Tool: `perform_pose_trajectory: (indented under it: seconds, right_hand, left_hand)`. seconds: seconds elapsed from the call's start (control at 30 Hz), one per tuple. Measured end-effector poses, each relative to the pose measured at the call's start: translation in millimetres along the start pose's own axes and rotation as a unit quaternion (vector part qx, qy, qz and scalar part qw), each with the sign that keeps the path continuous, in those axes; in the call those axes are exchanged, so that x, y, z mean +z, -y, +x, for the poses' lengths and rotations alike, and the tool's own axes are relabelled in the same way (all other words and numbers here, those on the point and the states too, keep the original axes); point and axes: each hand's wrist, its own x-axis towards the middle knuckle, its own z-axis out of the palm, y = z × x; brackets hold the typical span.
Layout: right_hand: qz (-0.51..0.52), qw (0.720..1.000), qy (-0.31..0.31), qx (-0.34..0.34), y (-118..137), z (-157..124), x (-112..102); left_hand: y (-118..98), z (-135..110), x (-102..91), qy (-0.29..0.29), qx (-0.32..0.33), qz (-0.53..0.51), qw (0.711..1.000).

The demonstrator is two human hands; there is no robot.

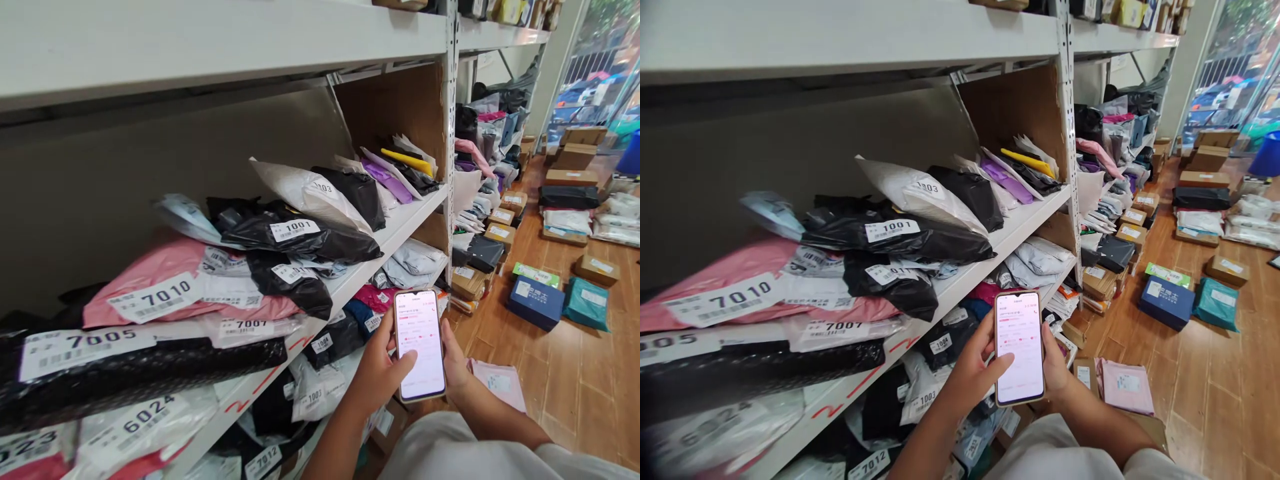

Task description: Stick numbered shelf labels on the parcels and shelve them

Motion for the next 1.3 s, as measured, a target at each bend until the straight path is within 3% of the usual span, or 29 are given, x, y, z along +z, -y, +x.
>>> perform_pose_trajectory:
  seconds: [0.37, 0.53, 0.83, 1.13, 1.3]
  right_hand:
    - [-0.004, 1.000, -0.006, 0.008, -6.7, 6.0, 9.3]
    - [-0.009, 1.000, 0.003, 0.012, -7.2, 8.5, 10.6]
    - [-0.017, 0.998, 0.006, 0.057, 3.6, 5.3, 14.1]
    - [-0.005, 0.998, -0.003, 0.061, 0.6, 4.3, 2.6]
    - [-0.002, 0.999, 0.004, 0.051, 1.2, 2.5, 7.1]
  left_hand:
    - [14.1, 4.2, 3.9, -0.085, 0.020, -0.004, 0.996]
    - [12.5, 2.0, 0.1, -0.072, 0.046, -0.011, 0.996]
    - [5.5, 4.2, -3.9, -0.028, 0.017, -0.032, 0.999]
    - [3.6, 3.4, -8.3, 0.018, 0.031, -0.038, 0.999]
    - [1.4, 0.1, -3.7, -0.011, 0.036, -0.049, 0.998]
